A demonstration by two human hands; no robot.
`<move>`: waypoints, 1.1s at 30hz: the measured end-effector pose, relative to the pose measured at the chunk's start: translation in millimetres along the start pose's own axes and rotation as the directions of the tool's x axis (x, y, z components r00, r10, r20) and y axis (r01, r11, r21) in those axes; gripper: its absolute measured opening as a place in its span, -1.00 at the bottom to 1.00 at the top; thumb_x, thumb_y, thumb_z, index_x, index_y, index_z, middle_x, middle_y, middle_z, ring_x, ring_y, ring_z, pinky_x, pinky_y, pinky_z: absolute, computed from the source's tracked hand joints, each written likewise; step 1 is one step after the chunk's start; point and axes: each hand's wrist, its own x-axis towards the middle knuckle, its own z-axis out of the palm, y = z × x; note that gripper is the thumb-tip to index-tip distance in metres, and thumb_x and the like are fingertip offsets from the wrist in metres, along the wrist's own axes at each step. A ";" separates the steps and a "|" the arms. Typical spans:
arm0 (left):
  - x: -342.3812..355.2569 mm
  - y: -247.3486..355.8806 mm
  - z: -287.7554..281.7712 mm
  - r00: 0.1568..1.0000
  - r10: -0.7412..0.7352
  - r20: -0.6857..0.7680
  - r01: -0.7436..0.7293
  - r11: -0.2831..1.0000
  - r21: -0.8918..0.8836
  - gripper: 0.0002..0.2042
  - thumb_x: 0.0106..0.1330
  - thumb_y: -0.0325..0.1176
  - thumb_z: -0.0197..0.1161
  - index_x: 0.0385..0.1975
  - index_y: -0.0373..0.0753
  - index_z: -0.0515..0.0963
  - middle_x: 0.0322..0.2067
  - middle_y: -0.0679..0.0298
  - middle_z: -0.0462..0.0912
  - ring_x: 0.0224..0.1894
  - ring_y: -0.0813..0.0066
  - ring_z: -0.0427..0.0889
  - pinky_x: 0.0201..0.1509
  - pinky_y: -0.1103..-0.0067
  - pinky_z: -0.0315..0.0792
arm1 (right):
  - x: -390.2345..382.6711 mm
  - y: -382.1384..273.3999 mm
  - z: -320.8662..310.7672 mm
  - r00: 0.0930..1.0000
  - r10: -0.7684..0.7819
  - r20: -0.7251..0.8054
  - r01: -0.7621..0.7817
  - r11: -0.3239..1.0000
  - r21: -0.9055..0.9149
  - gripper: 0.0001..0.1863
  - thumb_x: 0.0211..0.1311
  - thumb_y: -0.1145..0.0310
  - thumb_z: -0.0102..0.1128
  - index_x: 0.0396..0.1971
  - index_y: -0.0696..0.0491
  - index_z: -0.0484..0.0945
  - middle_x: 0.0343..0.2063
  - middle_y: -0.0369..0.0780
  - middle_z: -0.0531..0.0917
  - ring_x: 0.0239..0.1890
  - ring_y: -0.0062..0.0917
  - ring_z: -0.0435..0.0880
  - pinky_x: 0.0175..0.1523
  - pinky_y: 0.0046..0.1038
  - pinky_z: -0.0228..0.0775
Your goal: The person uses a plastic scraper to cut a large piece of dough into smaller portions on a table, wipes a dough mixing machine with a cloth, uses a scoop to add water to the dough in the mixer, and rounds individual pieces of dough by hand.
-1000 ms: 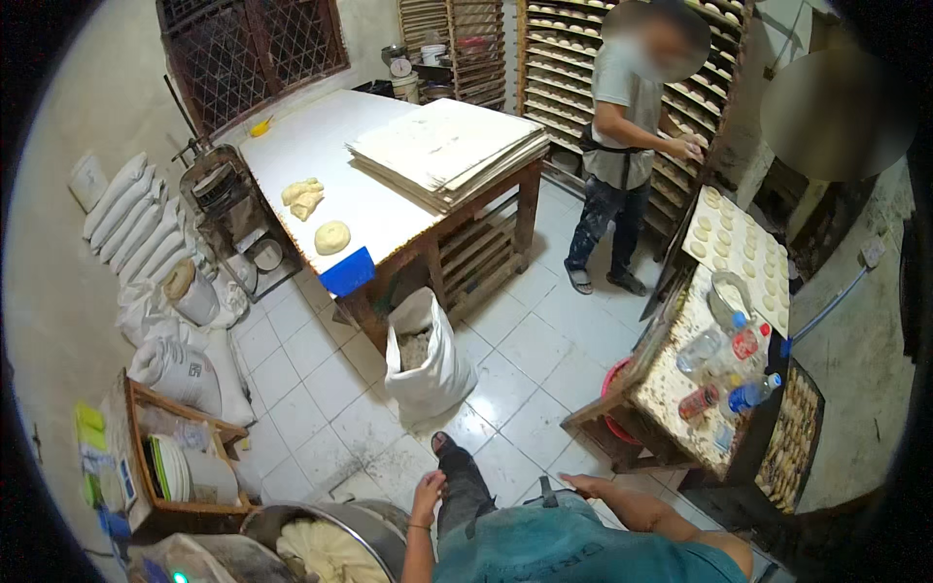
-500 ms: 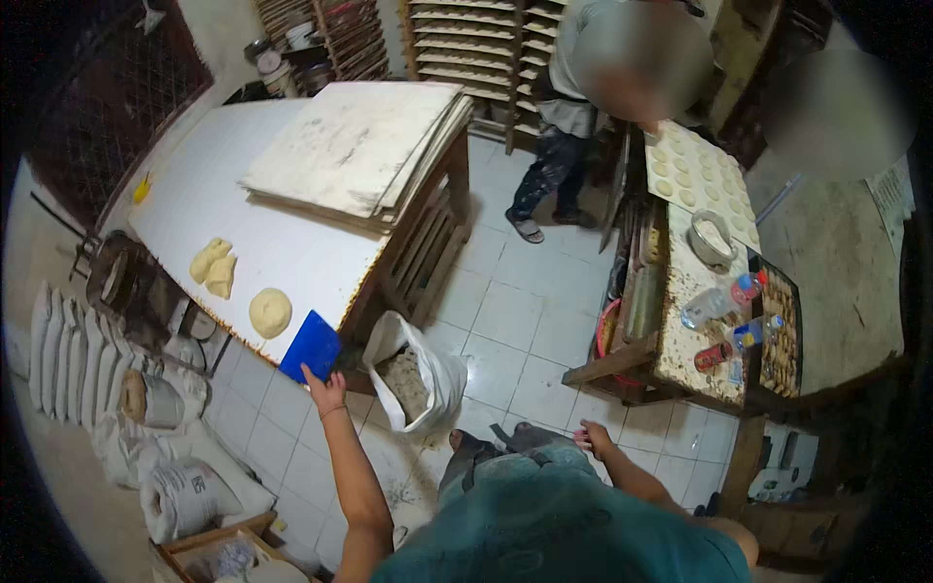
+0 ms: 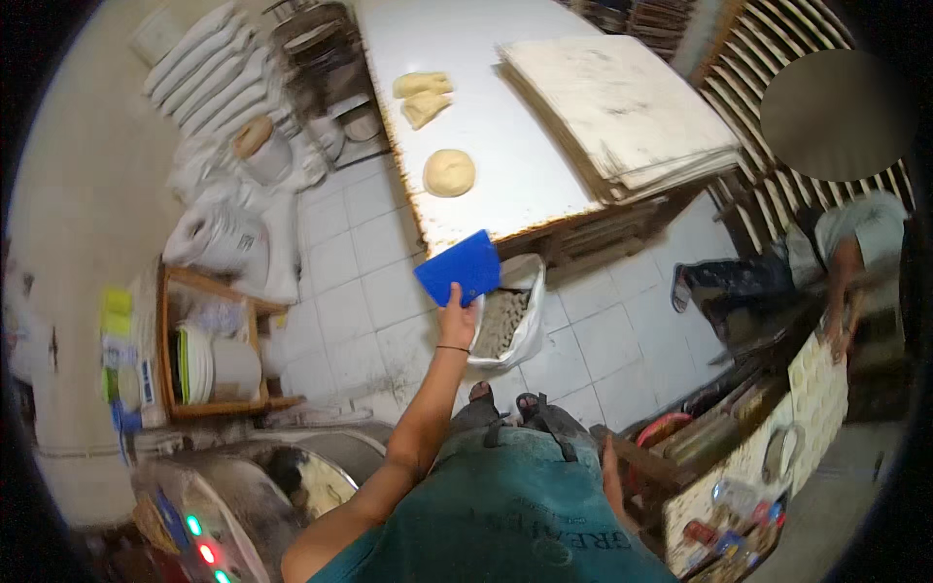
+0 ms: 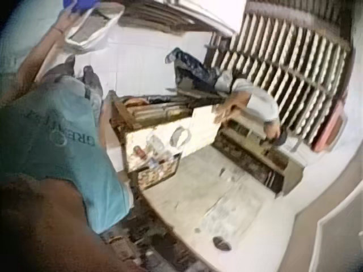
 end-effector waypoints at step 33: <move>-636.2 92.9 -398.3 0.426 0.861 -0.278 -0.257 0.409 0.875 -0.74 0.12 -0.35 0.11 -0.20 -0.29 0.38 -0.09 0.14 0.37 -0.08 0.36 0.34 -0.01 0.51 0.21 | -439.4 169.2 305.3 0.347 0.254 0.903 0.128 0.941 -0.314 -0.70 0.00 0.51 0.08 -0.19 0.16 0.36 -0.29 -0.22 0.51 -0.26 -0.45 0.50 -0.14 -0.39 0.37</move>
